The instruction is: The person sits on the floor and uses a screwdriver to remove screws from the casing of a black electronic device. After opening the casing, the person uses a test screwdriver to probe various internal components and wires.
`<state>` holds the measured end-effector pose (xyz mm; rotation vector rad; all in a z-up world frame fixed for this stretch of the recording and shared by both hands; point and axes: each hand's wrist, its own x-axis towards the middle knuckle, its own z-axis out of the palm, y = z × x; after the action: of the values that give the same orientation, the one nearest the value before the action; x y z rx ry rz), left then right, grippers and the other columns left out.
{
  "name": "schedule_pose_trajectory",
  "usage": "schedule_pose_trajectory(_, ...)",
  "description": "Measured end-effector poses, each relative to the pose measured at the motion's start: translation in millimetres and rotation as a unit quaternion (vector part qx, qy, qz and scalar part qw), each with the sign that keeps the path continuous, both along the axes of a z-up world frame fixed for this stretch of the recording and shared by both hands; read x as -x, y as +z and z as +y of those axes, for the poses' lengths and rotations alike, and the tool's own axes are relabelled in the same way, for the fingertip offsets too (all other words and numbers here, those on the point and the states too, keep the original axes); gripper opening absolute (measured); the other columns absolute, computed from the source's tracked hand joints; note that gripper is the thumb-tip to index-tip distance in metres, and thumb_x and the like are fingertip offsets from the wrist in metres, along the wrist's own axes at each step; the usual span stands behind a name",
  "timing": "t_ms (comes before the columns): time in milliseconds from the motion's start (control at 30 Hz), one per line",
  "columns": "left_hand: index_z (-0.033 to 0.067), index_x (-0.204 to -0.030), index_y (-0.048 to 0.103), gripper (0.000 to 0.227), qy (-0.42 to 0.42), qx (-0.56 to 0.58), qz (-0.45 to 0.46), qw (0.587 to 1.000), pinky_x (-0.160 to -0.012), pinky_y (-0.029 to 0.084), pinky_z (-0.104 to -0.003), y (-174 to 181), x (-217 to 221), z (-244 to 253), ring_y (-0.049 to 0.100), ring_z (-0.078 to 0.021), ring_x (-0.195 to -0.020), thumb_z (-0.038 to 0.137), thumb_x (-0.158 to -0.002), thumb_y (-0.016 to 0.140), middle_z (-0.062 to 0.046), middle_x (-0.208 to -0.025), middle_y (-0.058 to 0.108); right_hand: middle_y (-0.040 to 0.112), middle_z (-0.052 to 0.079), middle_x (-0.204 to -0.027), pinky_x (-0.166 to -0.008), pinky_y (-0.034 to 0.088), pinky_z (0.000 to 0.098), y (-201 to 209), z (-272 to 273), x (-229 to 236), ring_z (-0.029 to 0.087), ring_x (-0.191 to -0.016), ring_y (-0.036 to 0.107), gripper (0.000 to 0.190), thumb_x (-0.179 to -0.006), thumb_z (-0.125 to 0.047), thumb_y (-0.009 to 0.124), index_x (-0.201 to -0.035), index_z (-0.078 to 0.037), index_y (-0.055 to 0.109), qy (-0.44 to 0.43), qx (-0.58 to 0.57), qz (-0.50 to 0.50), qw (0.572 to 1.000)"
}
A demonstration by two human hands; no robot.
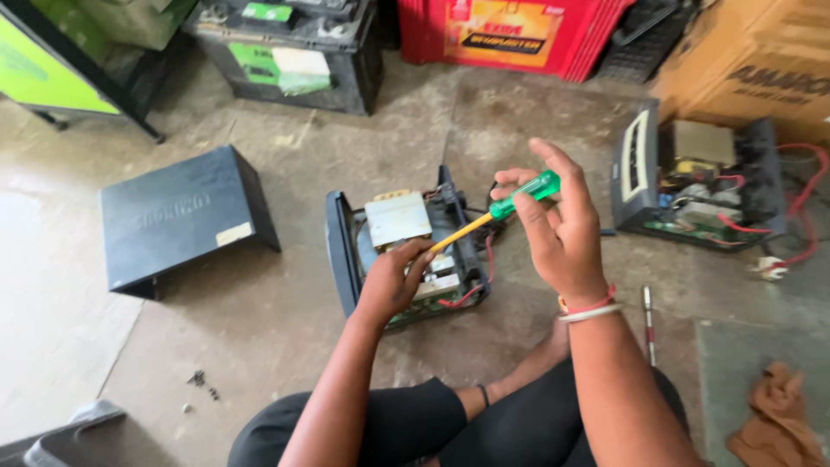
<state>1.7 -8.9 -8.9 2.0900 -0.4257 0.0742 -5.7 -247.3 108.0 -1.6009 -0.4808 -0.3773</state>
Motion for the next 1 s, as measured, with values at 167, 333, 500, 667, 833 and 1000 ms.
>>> schedule_pose_trajectory(167,0.0106,-0.122,0.067,0.025,-0.005,0.024,0.081,0.996,-0.080,0.057,-0.039,-11,-6,-5,0.075,-0.0300,-0.087,0.020,-0.102,0.055,-0.012,-0.101,0.077,0.072,0.016,-0.126,-0.094,0.061,0.0341,21,26,11,0.024,-0.109,0.076,0.050,-0.103,-0.003,0.066,-0.148,-0.006,0.047,-0.033,0.194,-0.089,0.976)
schedule_pose_trajectory(333,0.0092,-0.134,0.063,0.040,-0.059,0.038,-0.005,0.998,-0.088,0.055,-0.042,-25,-5,-7,0.072,-0.0350,-0.105,0.011,-0.095,0.056,-0.016,-0.112,0.075,0.073,0.014,-0.128,-0.095,0.059,0.0354,18,35,9,0.025,-0.110,0.076,0.047,-0.101,-0.001,0.069,-0.144,-0.007,0.051,-0.038,0.229,-0.126,0.965)
schedule_pose_trajectory(500,0.0066,-0.125,0.066,0.030,-0.007,0.005,-0.023,1.000,-0.083,0.054,-0.045,-23,-3,-13,0.069,-0.0409,-0.100,0.018,-0.098,0.065,-0.020,-0.111,0.071,0.071,0.015,-0.132,-0.096,0.060,0.0347,16,38,10,0.025,-0.114,0.075,0.046,-0.103,-0.001,0.067,-0.145,-0.006,0.050,-0.025,0.202,-0.139,0.969)
schedule_pose_trajectory(667,0.0059,-0.115,0.068,0.023,-0.008,-0.014,0.018,1.000,-0.079,0.053,-0.047,-19,-3,-15,0.068,-0.0409,-0.096,0.019,-0.098,0.062,-0.017,-0.108,0.072,0.071,0.015,-0.130,-0.096,0.060,0.0354,14,42,10,0.027,-0.117,0.074,0.048,-0.102,-0.001,0.069,-0.146,-0.005,0.050,-0.026,0.212,-0.136,0.967)
schedule_pose_trajectory(833,0.0057,-0.115,0.068,0.023,-0.006,-0.018,0.010,1.000,-0.080,0.053,-0.047,-21,-3,-18,0.068,-0.0411,-0.097,0.020,-0.099,0.062,-0.018,-0.109,0.072,0.072,0.013,-0.129,-0.094,0.060,0.0340,11,40,9,0.025,-0.114,0.075,0.048,-0.101,-0.003,0.072,-0.144,-0.006,0.052,-0.026,0.209,-0.131,0.969)
schedule_pose_trajectory(1000,0.0064,-0.117,0.069,0.025,-0.006,-0.039,0.009,0.999,-0.083,0.054,-0.048,-32,-4,-16,0.068,-0.0410,-0.102,0.021,-0.098,0.062,-0.019,-0.112,0.072,0.073,0.010,-0.123,-0.091,0.060,0.0323,12,40,9,0.022,-0.108,0.075,0.051,-0.098,-0.007,0.076,-0.144,-0.010,0.054,-0.022,0.204,-0.139,0.969)
